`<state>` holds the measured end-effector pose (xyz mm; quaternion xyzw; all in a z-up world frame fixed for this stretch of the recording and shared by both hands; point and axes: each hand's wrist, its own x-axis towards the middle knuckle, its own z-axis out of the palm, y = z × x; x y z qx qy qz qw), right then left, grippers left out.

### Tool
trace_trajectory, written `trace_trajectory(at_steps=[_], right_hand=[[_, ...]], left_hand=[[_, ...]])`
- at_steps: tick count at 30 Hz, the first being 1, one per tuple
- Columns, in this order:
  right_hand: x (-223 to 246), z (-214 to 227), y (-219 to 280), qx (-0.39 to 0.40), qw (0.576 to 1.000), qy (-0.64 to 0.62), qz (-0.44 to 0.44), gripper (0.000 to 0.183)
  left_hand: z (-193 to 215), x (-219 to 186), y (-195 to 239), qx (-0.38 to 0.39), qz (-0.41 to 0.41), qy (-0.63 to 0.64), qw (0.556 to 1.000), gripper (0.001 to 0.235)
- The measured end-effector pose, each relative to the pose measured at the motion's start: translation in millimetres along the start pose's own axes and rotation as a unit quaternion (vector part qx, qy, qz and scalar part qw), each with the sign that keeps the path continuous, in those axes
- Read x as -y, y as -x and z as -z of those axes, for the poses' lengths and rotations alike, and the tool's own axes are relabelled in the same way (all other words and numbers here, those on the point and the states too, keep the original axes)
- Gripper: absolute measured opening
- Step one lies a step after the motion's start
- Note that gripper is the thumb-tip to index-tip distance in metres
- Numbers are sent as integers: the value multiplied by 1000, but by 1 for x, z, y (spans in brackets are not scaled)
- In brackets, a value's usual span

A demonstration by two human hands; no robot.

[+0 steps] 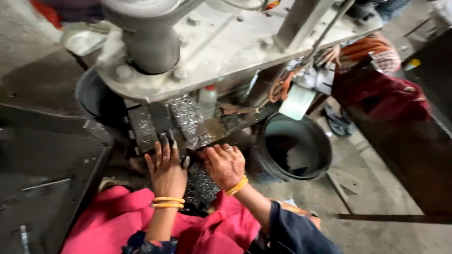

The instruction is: The person takes metal hinge plates from a tray, places them into a machine fixture, and operates the machine press lever by hand.

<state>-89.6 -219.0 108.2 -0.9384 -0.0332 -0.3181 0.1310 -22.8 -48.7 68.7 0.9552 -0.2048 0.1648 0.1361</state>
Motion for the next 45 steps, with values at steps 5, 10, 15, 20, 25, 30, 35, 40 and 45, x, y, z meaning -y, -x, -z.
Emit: trace_trajectory(at_steps=[5,10,15,20,25,30,35,40,45], right_hand=[[5,2,-8,6,1000,-4,-24,18],[7,8,-9,59,998,-1,-27,20],[8,8,-10,88,995,7,-45,15],[3,4,-7,110,993,1,-41,14],[-15,-3,-1,191,979,67,-1,28],[-35,-21,-21,326,941,79,35,26],[-33,-15,-33,392,919,41,24,42],[-44,-30,5,426,902,48,-55,47],[-65,-65,104,323,935,-59,-136,47]], left_hand=[[-7,12,-5,75,13,-186,980,55],[-15,15,-15,79,27,-135,987,46],[-18,17,-30,46,30,-86,995,58],[-25,13,-35,16,50,-101,994,52],[-32,6,-22,94,63,-82,990,48],[-48,8,-46,1,69,-134,989,50],[-43,7,-59,84,83,-164,979,45],[-35,2,-60,73,80,-197,974,54],[-26,3,-50,70,79,-186,977,56]])
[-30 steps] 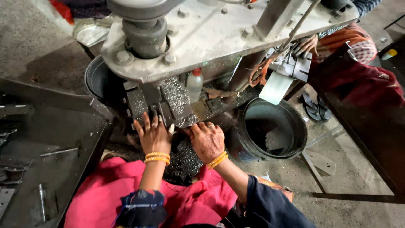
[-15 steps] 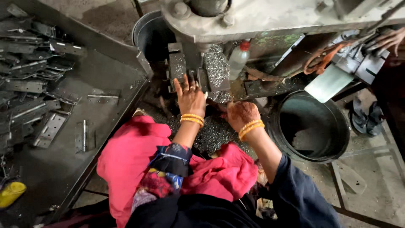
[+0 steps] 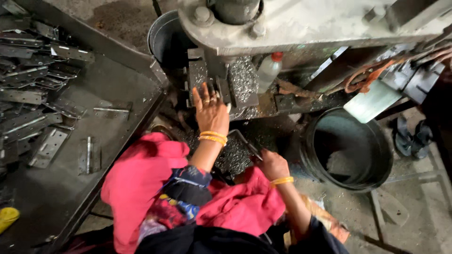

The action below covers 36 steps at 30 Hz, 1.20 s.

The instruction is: The person takes metal hinge plates from a tray, places them into a machine fixture, and operates the machine press lever by hand.

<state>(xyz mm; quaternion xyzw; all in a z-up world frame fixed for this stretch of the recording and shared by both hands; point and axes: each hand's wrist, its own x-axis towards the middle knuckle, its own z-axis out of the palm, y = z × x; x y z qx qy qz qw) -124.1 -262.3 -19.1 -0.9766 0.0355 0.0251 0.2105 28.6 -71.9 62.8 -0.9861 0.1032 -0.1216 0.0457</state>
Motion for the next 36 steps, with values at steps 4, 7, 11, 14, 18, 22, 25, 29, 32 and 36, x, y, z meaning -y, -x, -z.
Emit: trace_trajectory(at_steps=[4,7,11,14,18,22,25,29,32,36], right_hand=[[-11,-14,-6,-43,998,13,54,44],[-2,14,-26,66,998,22,-1,46],[-16,-9,-22,74,997,10,1,50],[-22,-49,1,72,996,-16,-44,50],[-6,-20,-6,84,995,-10,-58,53],[3,27,-19,120,991,24,-54,49],[-13,-13,-19,107,994,20,-21,48],[-34,-48,-13,30,999,-3,33,48],[-29,-15,-21,63,997,44,-6,46],[-29,-8,-32,109,991,69,-16,45]], left_hand=[[-5,7,3,-53,-8,79,995,55],[-4,4,-1,-18,-5,39,999,49],[-2,5,3,-10,2,53,999,42],[0,6,5,-53,11,76,996,51],[-3,12,10,-42,-9,91,995,47],[-10,6,-17,-65,1,38,997,49],[-11,2,-24,3,15,64,998,45],[-16,10,-10,-44,38,96,994,46],[-18,5,-20,-26,18,78,996,47],[-19,2,-36,-9,37,40,998,46]])
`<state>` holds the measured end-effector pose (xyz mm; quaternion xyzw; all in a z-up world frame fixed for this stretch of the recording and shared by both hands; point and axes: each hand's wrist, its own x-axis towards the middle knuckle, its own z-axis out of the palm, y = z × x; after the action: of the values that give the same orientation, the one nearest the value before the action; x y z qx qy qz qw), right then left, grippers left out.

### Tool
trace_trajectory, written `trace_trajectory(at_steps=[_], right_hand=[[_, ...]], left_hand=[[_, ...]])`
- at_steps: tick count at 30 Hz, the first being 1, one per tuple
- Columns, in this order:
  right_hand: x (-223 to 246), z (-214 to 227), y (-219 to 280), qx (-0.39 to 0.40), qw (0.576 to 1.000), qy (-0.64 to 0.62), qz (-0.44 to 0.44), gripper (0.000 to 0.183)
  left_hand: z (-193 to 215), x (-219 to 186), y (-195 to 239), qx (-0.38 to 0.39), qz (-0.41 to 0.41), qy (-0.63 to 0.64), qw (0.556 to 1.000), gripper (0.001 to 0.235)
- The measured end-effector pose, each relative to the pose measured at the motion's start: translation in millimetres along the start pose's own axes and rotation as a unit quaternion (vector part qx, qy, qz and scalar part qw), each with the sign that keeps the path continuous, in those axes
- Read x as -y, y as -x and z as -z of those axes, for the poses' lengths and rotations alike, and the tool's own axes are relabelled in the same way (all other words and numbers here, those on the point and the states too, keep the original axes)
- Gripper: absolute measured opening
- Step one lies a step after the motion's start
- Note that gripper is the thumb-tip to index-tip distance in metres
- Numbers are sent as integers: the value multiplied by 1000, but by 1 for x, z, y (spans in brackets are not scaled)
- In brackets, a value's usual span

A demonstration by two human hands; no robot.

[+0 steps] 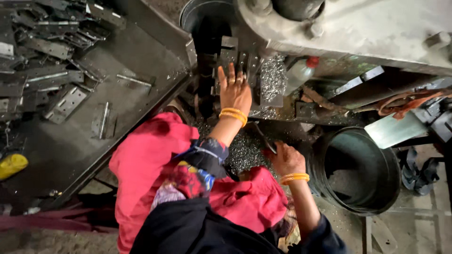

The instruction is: The person takes metal hinge plates from a tray, places them into a machine fixture, and operates the machine press lever by hand.

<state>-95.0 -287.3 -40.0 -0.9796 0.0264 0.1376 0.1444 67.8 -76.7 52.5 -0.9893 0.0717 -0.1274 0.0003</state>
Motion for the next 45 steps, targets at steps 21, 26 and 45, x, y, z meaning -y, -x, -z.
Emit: trace_trajectory(at_steps=[21,26,45], right_hand=[[-11,-54,10,-107,991,-58,48,41],[32,55,38,-114,991,57,-31,34],[74,133,-17,-53,988,50,-138,38]], left_hand=[[20,4,-11,-28,23,34,999,41],[49,94,17,-79,43,183,979,34],[20,273,20,172,322,-39,930,107]])
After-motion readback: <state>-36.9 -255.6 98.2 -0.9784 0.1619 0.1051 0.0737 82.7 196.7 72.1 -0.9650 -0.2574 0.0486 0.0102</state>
